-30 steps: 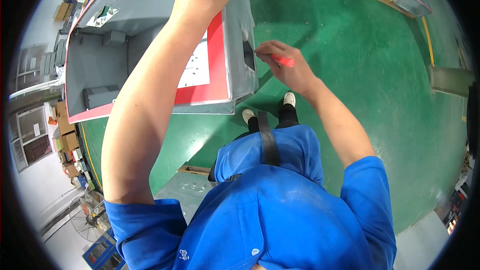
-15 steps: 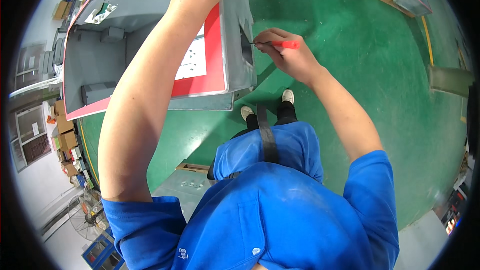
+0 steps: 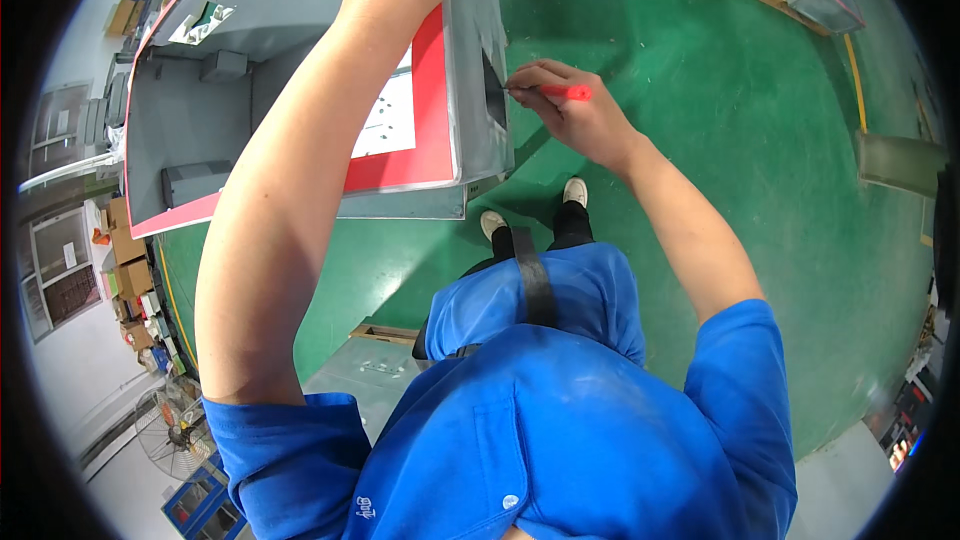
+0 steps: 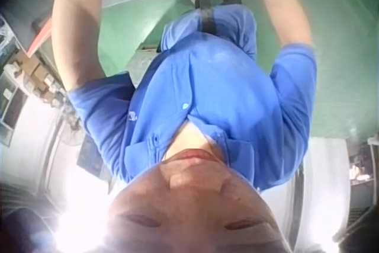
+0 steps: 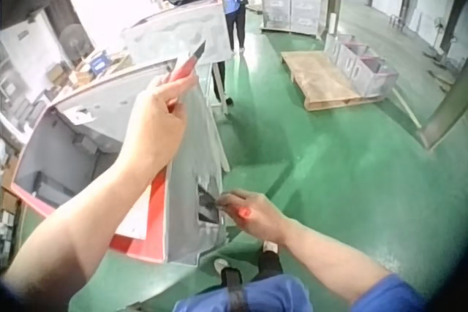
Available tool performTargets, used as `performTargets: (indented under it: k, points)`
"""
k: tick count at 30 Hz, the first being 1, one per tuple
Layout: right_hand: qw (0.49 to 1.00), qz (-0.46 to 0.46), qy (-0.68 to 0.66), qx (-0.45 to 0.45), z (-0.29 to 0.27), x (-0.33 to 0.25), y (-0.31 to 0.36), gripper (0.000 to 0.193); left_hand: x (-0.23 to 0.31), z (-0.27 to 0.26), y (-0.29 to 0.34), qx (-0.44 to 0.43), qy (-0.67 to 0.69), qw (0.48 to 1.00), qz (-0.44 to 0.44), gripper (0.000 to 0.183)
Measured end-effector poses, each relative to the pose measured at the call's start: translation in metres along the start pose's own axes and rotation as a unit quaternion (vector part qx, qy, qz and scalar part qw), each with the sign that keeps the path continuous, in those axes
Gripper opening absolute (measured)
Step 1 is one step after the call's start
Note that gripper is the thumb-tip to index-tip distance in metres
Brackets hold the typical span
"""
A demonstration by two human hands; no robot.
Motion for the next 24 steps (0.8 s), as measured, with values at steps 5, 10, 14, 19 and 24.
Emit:
performTargets:
  k: [5,10,14,19,24]
  points:
    - [1.000,0.014,-0.012,0.010,-0.003,-0.002,-0.002,0.011,-0.004,0.001,-0.002,-0.013,0.001,1.000,-0.015,0.042]
    - [1.000,-0.012,0.013,0.001,0.001,0.003,0.000,0.010,-0.003,0.002,-0.003,-0.029,0.000,0.999,-0.044,0.042]
    - [1.000,0.024,0.004,0.016,0.000,-0.003,-0.001,0.009,-0.004,0.001,-0.002,-0.006,0.000,1.000,0.005,0.042]
    - [1.000,0.018,-0.005,0.018,0.002,0.014,0.003,0.012,-0.007,0.005,-0.004,-0.033,0.005,0.998,-0.061,0.042]
    - [1.000,0.009,0.001,0.006,0.006,0.008,-0.001,0.014,-0.006,0.000,-0.004,-0.011,-0.007,0.999,-0.029,0.041]
Point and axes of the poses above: each hand's wrist, its own y-axis away from the middle knuckle, its own z-axis out of the palm, x = y × z, the point moved 9 cm from there along -y, towards the middle knuckle, and after that the axes turned 9 degrees about -y, right-handed, at the moved point
